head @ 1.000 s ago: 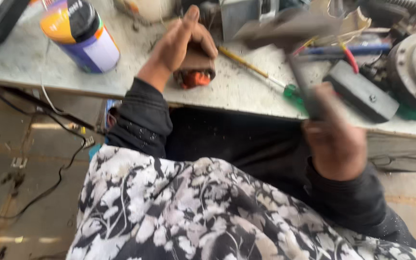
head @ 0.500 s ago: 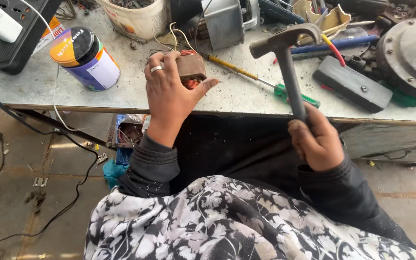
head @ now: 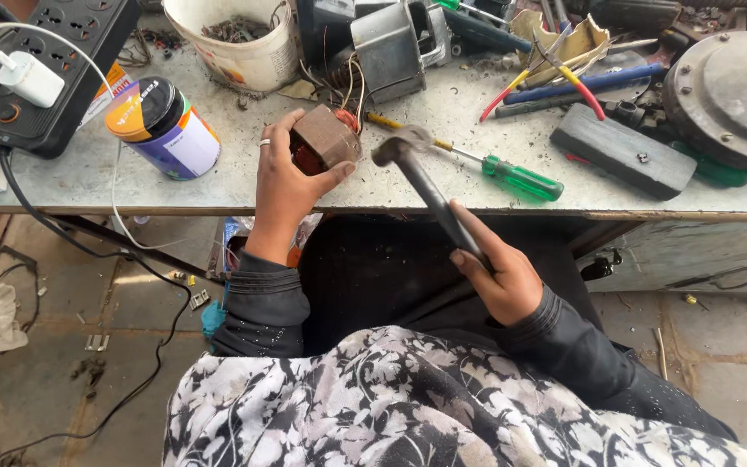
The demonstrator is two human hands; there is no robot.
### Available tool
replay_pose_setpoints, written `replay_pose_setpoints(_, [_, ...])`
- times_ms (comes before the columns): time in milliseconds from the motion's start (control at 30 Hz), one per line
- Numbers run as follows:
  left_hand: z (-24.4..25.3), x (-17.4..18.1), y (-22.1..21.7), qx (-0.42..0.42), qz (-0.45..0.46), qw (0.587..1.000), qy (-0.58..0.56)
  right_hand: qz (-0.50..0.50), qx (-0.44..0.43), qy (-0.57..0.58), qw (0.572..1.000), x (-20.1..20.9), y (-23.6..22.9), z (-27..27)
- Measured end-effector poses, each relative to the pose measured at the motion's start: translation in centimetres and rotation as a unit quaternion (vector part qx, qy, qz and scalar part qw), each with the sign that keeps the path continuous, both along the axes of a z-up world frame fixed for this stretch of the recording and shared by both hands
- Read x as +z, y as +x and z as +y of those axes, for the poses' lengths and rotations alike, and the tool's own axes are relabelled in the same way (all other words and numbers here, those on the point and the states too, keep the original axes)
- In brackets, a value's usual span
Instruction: The person works on a cylindrical electrical component with copper windings, using a screwdriver to pry and adjust the internal coils. They also use a hammer to tap the component and manipulate the wires with their hands.
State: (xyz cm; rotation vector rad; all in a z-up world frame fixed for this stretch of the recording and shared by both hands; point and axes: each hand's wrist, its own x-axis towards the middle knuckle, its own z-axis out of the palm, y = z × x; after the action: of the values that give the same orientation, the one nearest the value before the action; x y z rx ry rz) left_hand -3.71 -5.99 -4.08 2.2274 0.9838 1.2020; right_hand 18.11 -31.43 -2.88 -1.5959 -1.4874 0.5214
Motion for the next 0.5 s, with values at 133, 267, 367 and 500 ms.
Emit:
replay_pose_setpoints(133, [0.2,-0.2,0.0,0.005,0.002,1.000,-0.018,-0.126,0.036,0.210,0.969,1.5,-0.3,0.3])
replay_pose_setpoints(267, [0.5,-0.2,-0.4,-0.012,0.010,1.000,-0.010,-0.151,-0.006,0.120,0.981,3.3,-2.0,3.5])
replay_pose_setpoints(367, [0.5,-0.1,-0.6,-0.027,0.002,1.000,-0.012,-0.196,0.012,-0.007,0.981,5.8,-2.6,5.1])
replay_pose_setpoints(500, [1.0,0.0,-0.8,-0.032,-0.009,0.999,0.007,-0.188,0.016,0.153,0.970,8.3,-1.7,3.7])
